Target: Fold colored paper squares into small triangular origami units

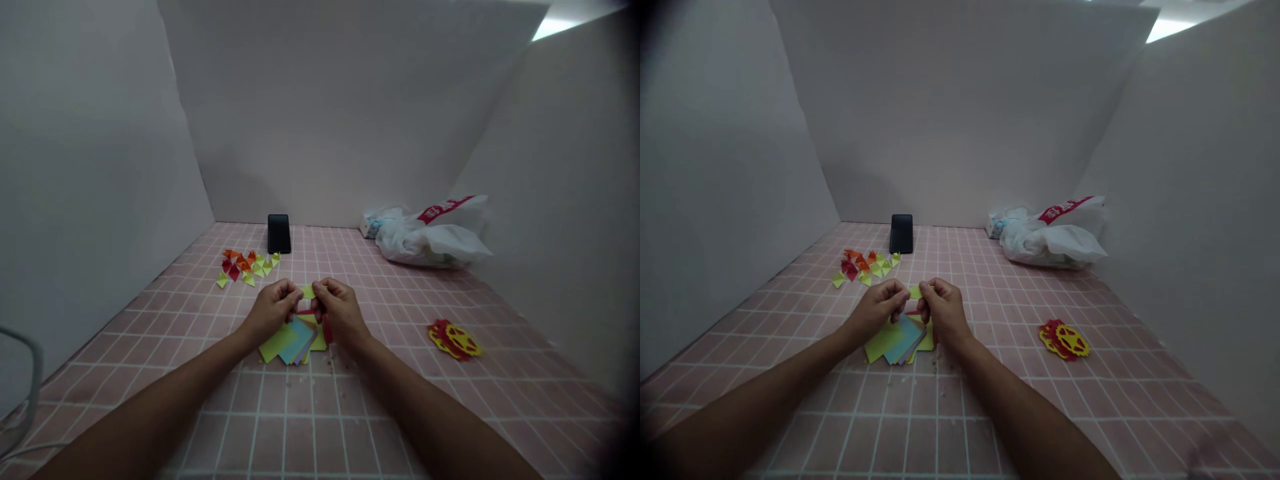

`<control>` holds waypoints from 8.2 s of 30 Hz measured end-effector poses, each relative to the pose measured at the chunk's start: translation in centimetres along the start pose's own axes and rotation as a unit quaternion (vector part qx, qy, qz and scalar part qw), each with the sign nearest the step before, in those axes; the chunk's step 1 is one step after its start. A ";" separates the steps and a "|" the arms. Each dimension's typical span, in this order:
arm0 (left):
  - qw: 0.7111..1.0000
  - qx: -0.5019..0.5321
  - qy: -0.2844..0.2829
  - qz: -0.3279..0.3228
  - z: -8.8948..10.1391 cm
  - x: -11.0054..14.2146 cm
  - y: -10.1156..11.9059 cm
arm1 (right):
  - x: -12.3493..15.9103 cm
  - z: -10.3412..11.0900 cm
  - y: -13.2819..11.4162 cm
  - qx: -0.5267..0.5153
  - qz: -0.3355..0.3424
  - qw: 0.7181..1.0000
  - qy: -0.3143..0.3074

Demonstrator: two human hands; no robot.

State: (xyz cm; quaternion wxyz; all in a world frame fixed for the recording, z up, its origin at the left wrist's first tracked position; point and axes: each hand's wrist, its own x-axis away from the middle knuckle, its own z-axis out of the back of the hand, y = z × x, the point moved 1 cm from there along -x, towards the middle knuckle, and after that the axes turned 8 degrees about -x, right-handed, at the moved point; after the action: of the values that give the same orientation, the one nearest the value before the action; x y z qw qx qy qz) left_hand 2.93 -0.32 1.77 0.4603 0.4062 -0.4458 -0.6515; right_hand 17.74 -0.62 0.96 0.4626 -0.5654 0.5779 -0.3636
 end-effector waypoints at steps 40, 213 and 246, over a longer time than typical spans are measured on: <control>0.995 0.090 0.031 -0.012 0.4 -0.4 -0.7 | 0.2 -0.8 0.7 -0.002 -0.029 0.999 -0.027; 0.743 -0.449 0.153 -0.473 1.8 1.2 0.2 | 0.7 -0.7 -0.8 -0.157 -0.114 0.975 -0.108; 0.976 0.136 -0.004 0.171 -0.6 0.8 0.0 | -0.6 1.1 1.0 -0.144 -0.190 0.968 -0.080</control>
State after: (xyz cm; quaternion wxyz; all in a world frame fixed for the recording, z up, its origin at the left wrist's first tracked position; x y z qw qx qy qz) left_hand 3.30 -1.25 1.49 0.5034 0.3805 -0.5949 -0.4979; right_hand 18.45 0.22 -0.21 0.3441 -0.7526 0.4672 -0.3113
